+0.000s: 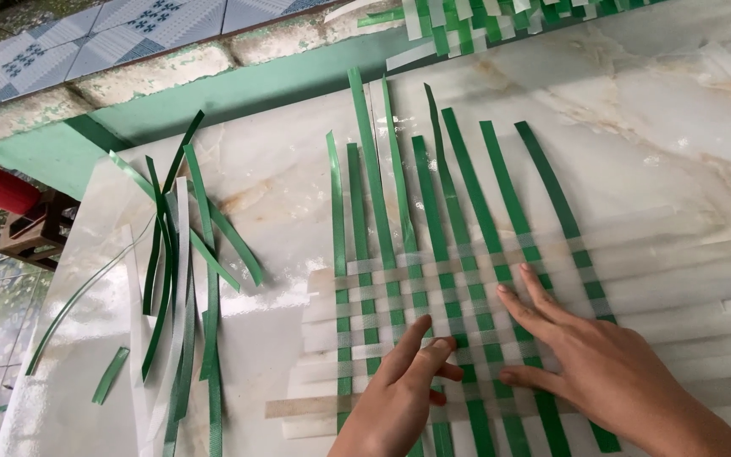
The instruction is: Weaving green and white plastic strips together on a table to create a mat or bag component.
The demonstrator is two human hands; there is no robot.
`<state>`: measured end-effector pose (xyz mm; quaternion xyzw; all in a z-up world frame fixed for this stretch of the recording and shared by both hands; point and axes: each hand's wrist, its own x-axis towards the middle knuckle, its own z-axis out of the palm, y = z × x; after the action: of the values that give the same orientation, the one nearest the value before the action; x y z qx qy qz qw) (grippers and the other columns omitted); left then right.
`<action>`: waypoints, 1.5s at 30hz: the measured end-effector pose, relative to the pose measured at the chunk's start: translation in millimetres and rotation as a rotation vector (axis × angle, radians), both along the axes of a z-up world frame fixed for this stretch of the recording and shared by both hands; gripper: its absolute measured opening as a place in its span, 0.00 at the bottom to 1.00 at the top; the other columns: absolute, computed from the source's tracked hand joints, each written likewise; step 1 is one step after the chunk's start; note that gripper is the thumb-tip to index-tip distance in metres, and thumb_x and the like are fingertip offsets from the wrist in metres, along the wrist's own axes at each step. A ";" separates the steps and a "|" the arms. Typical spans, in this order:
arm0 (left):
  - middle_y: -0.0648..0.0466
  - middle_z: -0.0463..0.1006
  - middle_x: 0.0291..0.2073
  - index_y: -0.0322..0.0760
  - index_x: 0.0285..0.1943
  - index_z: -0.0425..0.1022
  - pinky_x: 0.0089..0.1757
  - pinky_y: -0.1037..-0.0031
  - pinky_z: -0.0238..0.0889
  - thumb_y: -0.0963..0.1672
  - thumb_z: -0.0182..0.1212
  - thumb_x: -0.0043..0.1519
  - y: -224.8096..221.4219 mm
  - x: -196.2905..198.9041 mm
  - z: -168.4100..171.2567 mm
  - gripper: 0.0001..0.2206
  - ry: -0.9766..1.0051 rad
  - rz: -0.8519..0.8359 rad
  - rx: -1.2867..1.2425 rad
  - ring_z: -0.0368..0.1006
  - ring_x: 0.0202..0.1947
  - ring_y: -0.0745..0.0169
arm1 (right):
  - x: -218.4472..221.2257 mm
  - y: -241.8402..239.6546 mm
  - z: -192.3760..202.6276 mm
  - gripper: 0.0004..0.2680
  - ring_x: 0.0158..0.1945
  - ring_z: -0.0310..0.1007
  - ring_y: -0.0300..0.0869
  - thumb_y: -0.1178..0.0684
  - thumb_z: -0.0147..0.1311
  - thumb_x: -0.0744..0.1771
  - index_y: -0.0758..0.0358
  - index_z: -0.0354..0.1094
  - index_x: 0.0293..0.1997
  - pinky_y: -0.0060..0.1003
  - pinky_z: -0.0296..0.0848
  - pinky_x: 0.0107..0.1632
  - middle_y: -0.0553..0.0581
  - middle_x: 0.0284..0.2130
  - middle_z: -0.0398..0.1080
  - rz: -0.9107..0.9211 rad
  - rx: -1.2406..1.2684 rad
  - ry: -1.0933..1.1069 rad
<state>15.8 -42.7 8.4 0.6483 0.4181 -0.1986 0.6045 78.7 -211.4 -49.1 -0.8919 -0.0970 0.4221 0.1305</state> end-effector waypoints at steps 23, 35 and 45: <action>0.62 0.81 0.54 0.59 0.73 0.55 0.52 0.72 0.67 0.51 0.42 0.64 29.8 -19.5 -13.4 0.25 -0.013 -0.025 0.044 0.75 0.49 0.67 | -0.6 11.5 19.2 0.34 0.48 0.74 0.25 0.25 0.48 0.64 0.21 0.18 0.72 0.24 0.79 0.38 0.31 0.74 0.09 0.260 -0.292 -0.102; 0.62 0.80 0.56 0.58 0.73 0.55 0.53 0.72 0.66 0.50 0.39 0.64 33.5 -15.8 -12.7 0.24 -0.014 -0.020 0.063 0.74 0.50 0.66 | 2.3 12.2 24.3 0.34 0.54 0.71 0.22 0.24 0.47 0.64 0.20 0.18 0.71 0.21 0.79 0.41 0.30 0.74 0.09 0.258 -0.356 -0.081; 0.68 0.86 0.50 0.53 0.54 0.77 0.23 0.78 0.66 0.52 0.47 0.56 40.1 -57.9 -41.6 0.20 -0.539 0.194 0.629 0.75 0.17 0.70 | 8.2 5.3 13.2 0.34 0.54 0.74 0.22 0.23 0.51 0.64 0.16 0.21 0.71 0.24 0.74 0.33 0.25 0.73 0.11 0.223 -0.299 -0.082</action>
<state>-42.1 -2.7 -33.3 0.7876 0.3444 0.1731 0.4807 86.9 -206.2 -35.9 -0.9015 -0.1367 0.4069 -0.0553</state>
